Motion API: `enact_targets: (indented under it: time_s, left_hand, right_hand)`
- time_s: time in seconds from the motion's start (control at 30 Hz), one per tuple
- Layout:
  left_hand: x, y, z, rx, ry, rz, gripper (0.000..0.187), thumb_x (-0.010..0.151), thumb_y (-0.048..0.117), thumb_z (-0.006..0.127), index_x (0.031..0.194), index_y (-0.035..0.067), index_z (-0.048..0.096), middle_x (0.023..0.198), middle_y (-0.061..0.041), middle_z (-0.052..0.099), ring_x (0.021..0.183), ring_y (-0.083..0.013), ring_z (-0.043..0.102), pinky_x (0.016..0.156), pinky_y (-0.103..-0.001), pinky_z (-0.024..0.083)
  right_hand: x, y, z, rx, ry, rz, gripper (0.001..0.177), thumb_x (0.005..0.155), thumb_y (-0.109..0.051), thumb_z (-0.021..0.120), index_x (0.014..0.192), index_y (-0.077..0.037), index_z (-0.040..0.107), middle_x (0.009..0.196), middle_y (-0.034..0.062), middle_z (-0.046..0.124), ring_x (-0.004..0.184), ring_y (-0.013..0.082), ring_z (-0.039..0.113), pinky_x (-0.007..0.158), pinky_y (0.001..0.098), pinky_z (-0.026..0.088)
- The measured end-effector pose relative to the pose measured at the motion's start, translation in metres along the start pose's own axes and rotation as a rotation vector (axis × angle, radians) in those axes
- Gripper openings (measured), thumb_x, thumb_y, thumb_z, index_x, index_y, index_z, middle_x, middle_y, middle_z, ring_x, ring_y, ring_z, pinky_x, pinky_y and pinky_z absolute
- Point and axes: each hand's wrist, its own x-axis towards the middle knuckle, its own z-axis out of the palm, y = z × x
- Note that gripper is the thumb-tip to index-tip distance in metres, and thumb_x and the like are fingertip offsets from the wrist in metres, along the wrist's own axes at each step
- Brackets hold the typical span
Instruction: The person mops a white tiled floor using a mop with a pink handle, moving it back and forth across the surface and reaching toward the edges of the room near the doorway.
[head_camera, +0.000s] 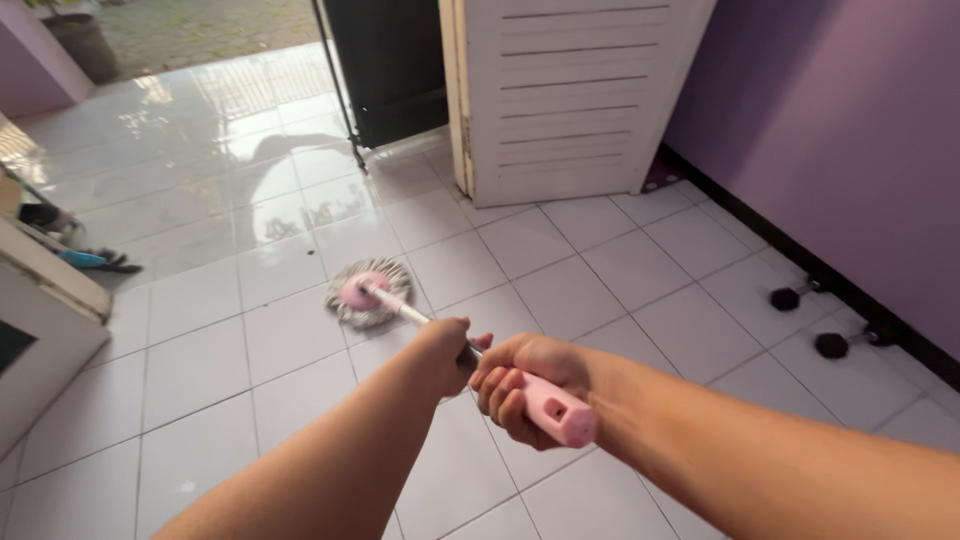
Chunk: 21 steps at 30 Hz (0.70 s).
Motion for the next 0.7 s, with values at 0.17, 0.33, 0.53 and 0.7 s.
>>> enact_targets:
  time_s: [0.17, 0.33, 0.53, 0.7]
  left_hand:
    - [-0.009, -0.016, 0.008, 0.099, 0.018, 0.007, 0.024, 0.105, 0.016, 0.053, 0.122, 0.001, 0.047, 0.107, -0.015, 0.069, 0.09, -0.0176, 0.069, 0.066, -0.025, 0.059]
    - [0.0, -0.027, 0.064, 0.277, 0.061, -0.149, 0.021, 0.102, 0.012, 0.051, 0.111, -0.002, 0.062, 0.093, -0.01, 0.074, 0.074, -0.0139, 0.071, 0.059, -0.022, 0.059]
    - [0.018, -0.07, 0.159, 0.371, -0.131, -0.146, 0.017, 0.103, 0.011, 0.053, 0.107, -0.005, 0.058, 0.089, -0.012, 0.071, 0.069, -0.0134, 0.071, 0.058, -0.021, 0.06]
    - [0.05, -0.102, 0.226, 0.454, -0.326, -0.244, 0.023, 0.101, 0.021, 0.057, 0.104, -0.002, 0.059, 0.086, -0.01, 0.07, 0.067, -0.0136, 0.067, 0.057, -0.022, 0.056]
  right_hand:
    - [-0.024, 0.011, -0.005, 0.051, 0.166, -0.085, 0.011, 0.092, -0.007, 0.062, 0.083, -0.01, 0.056, 0.06, -0.0054, 0.054, 0.042, 0.0004, 0.051, 0.034, 0.0166, 0.044]
    - [-0.067, 0.012, -0.024, 0.145, 0.126, -0.181, 0.019, 0.094, -0.006, 0.061, 0.081, -0.02, 0.06, 0.059, -0.0083, 0.054, 0.043, -0.0009, 0.051, 0.035, 0.0154, 0.043]
    - [-0.124, 0.005, -0.073, 0.217, 0.226, -0.334, 0.015, 0.094, -0.011, 0.062, 0.081, -0.011, 0.055, 0.06, -0.0074, 0.054, 0.044, -0.0009, 0.051, 0.035, 0.015, 0.044]
    - [-0.151, -0.01, -0.106, 0.156, 0.357, -0.413, 0.02, 0.092, -0.008, 0.06, 0.077, -0.014, 0.049, 0.06, -0.0079, 0.052, 0.043, -0.001, 0.048, 0.035, 0.015, 0.043]
